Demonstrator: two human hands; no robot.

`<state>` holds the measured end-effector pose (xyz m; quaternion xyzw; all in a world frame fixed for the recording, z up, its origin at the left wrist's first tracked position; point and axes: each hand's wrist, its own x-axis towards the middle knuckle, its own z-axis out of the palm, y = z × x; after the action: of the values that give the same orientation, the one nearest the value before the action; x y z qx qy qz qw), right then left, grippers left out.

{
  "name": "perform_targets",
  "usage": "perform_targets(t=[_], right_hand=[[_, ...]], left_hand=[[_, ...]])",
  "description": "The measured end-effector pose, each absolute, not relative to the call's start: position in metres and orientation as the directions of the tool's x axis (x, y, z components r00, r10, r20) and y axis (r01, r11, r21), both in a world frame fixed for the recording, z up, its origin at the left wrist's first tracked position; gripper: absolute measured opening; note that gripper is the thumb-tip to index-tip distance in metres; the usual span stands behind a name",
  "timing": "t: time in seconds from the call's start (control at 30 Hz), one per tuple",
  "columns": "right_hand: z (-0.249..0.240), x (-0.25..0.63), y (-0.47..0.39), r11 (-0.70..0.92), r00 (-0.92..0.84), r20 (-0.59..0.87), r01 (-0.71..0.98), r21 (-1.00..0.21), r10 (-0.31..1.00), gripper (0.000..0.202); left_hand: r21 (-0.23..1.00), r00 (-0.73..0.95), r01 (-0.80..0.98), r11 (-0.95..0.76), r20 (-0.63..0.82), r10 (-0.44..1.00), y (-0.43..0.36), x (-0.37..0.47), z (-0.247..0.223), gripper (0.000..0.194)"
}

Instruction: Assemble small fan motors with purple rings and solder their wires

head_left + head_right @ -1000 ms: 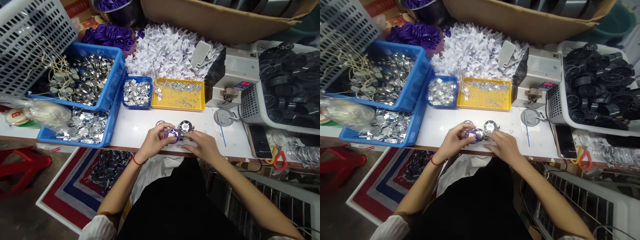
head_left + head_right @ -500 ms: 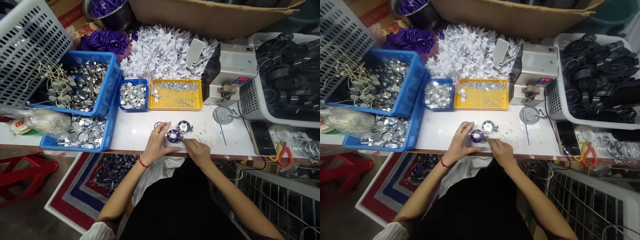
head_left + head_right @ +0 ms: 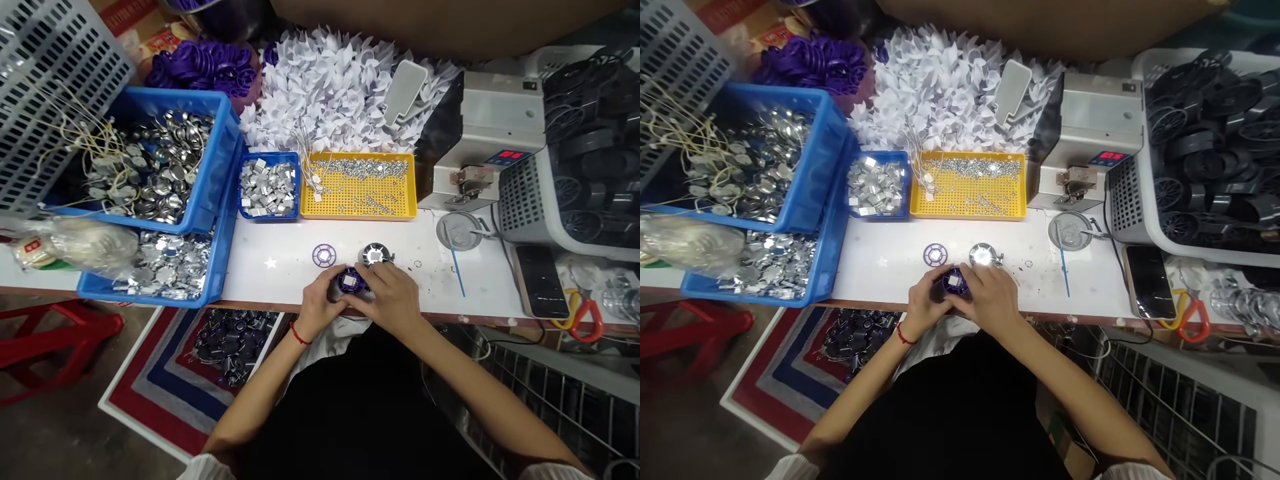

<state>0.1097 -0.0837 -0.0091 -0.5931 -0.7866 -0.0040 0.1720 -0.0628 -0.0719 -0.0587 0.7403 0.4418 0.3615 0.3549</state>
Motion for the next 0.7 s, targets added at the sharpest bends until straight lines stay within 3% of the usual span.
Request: perform_targets(t=[0.13, 0.33, 0.53, 0.7], right_hand=[[-0.004, 0.111, -0.083, 0.270, -0.227, 0.179, 0.922, -0.278, 0.957, 0.048], [0.006, 0.105, -0.081, 0.229, -0.202, 0.121, 0.932, -0.281, 0.972, 0.044], [0.020, 0.087, -0.065, 0.094, -0.148, -0.233, 0.969, -0.226, 0.961, 0.020], [0.022, 0.082, -0.058, 0.089, -0.153, -0.318, 0.974, -0.207, 0.936, 0.017]], left_hand=[[0.845, 0.341, 0.407, -0.348, 0.214, 0.915, -0.072, -0.063, -0.060, 0.050], [0.834, 0.357, 0.422, -0.355, 0.207, 0.911, -0.071, -0.063, -0.061, 0.048], [0.836, 0.352, 0.395, -0.380, 0.245, 0.903, -0.073, -0.062, -0.059, 0.047], [0.834, 0.347, 0.414, -0.366, 0.227, 0.910, -0.074, -0.063, -0.063, 0.049]])
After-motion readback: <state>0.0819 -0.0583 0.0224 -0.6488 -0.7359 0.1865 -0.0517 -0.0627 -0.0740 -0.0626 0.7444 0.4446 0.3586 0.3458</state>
